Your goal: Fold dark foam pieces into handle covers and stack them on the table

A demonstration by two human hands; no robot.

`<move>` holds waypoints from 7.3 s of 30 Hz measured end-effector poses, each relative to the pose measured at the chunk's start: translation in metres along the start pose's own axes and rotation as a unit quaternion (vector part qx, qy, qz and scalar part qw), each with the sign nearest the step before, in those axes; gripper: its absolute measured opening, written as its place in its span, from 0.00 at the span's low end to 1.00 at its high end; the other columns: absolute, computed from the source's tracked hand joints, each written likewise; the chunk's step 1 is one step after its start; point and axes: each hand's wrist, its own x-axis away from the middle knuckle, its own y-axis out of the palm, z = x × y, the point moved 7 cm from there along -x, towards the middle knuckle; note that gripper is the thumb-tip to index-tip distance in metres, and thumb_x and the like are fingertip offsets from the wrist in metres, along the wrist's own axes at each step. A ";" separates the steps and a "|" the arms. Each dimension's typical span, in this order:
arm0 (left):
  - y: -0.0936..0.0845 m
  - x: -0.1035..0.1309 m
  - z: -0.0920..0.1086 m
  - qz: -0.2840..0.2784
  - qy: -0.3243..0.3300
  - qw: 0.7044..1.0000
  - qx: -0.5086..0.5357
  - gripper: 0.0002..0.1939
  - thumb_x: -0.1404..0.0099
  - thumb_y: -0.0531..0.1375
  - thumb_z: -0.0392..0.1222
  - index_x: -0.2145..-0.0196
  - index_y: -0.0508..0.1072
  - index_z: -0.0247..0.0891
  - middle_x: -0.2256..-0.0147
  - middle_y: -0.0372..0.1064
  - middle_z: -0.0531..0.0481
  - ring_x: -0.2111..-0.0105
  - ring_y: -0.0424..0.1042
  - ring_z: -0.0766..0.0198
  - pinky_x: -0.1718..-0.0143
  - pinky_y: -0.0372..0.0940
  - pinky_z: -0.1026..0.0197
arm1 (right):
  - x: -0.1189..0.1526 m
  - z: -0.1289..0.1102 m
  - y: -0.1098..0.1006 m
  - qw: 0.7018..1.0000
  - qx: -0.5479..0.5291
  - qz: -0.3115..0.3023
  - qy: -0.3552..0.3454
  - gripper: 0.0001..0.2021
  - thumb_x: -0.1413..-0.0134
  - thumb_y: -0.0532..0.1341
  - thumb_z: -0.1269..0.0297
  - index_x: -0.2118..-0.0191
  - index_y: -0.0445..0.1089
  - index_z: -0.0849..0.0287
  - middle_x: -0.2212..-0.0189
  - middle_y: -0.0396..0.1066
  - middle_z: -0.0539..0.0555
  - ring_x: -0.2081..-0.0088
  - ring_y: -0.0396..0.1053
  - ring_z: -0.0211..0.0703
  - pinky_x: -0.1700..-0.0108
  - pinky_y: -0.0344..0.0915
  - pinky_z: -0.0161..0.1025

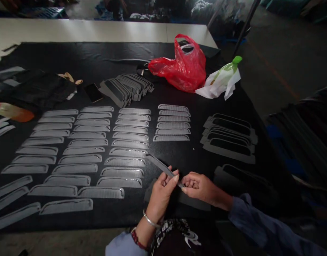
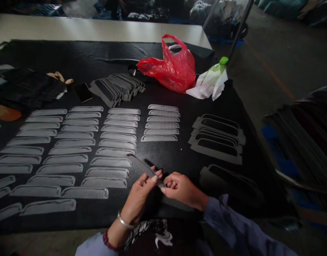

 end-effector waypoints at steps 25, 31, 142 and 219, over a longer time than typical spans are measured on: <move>-0.115 0.061 0.033 0.126 0.214 0.899 -0.360 0.23 0.52 0.66 0.49 0.57 0.73 0.41 0.64 0.75 0.46 0.62 0.72 0.55 0.56 0.65 0.54 | 0.037 0.006 0.024 0.858 0.471 0.018 -0.203 0.37 0.51 0.62 0.65 0.37 0.47 0.55 0.39 0.54 0.60 0.39 0.50 0.54 0.43 0.52 0.57; -0.072 0.061 0.029 0.021 0.306 0.605 -0.735 0.19 0.40 0.57 0.37 0.50 0.66 0.36 0.62 0.71 0.43 0.63 0.69 0.54 0.62 0.64 0.53 | 0.078 -0.044 0.026 0.865 0.436 0.119 -0.218 0.08 0.41 0.54 0.65 0.69 0.68 0.56 0.73 0.70 0.53 0.69 0.68 0.42 0.65 0.66 0.40; -0.046 0.044 -0.030 -0.018 0.457 0.441 -0.772 0.20 0.36 0.54 0.36 0.47 0.64 0.35 0.51 0.66 0.39 0.53 0.64 0.52 0.55 0.64 0.50 | 0.068 0.047 -0.011 0.886 0.314 0.339 0.040 0.08 0.41 0.53 0.57 0.69 0.61 0.55 0.70 0.65 0.51 0.69 0.67 0.41 0.68 0.64 0.36; -0.013 0.019 -0.059 -0.113 0.378 0.439 -0.807 0.35 0.36 0.54 0.50 0.38 0.48 0.27 0.37 0.43 0.38 0.37 0.41 0.52 0.40 0.50 0.52 | 0.060 0.067 -0.018 0.906 0.304 0.265 0.127 0.15 0.43 0.47 0.51 0.73 0.58 0.54 0.77 0.64 0.49 0.76 0.63 0.39 0.74 0.53 0.36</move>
